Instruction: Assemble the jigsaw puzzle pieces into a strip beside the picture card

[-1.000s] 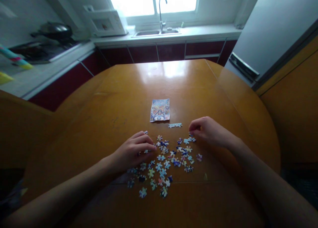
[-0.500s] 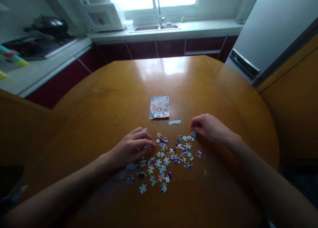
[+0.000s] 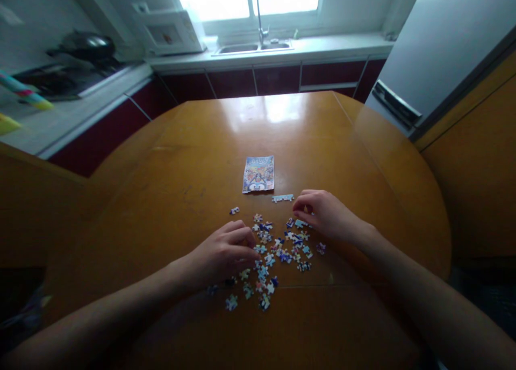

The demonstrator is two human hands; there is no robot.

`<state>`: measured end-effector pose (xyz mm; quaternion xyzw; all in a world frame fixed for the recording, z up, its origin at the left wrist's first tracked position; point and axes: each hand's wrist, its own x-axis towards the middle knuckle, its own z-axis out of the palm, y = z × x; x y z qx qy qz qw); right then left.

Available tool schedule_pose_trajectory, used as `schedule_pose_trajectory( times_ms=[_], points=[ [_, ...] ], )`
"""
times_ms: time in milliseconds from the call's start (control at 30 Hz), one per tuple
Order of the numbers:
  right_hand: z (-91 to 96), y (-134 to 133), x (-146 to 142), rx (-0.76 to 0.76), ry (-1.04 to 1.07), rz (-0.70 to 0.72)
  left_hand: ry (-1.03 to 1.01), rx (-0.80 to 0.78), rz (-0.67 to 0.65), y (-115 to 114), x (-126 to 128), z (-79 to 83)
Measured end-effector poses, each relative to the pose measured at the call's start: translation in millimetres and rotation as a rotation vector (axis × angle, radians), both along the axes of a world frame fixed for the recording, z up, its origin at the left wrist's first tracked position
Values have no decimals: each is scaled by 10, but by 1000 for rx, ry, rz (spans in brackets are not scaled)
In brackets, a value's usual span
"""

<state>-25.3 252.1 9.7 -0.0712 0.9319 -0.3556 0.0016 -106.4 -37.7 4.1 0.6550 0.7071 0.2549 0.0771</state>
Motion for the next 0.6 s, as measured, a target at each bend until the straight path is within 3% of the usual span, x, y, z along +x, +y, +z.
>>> schedule_pose_trajectory(
  times_ms=[300, 467, 600],
  points=[
    [25, -125, 43, 68, -42, 229, -59, 221, 329, -83, -437, 25],
    [63, -88, 72, 44, -118, 315, -76, 193, 324, -115, -512, 8],
    [47, -57, 65, 35, -98, 269, -143, 76, 242, -198, -530, 96]
  ],
)
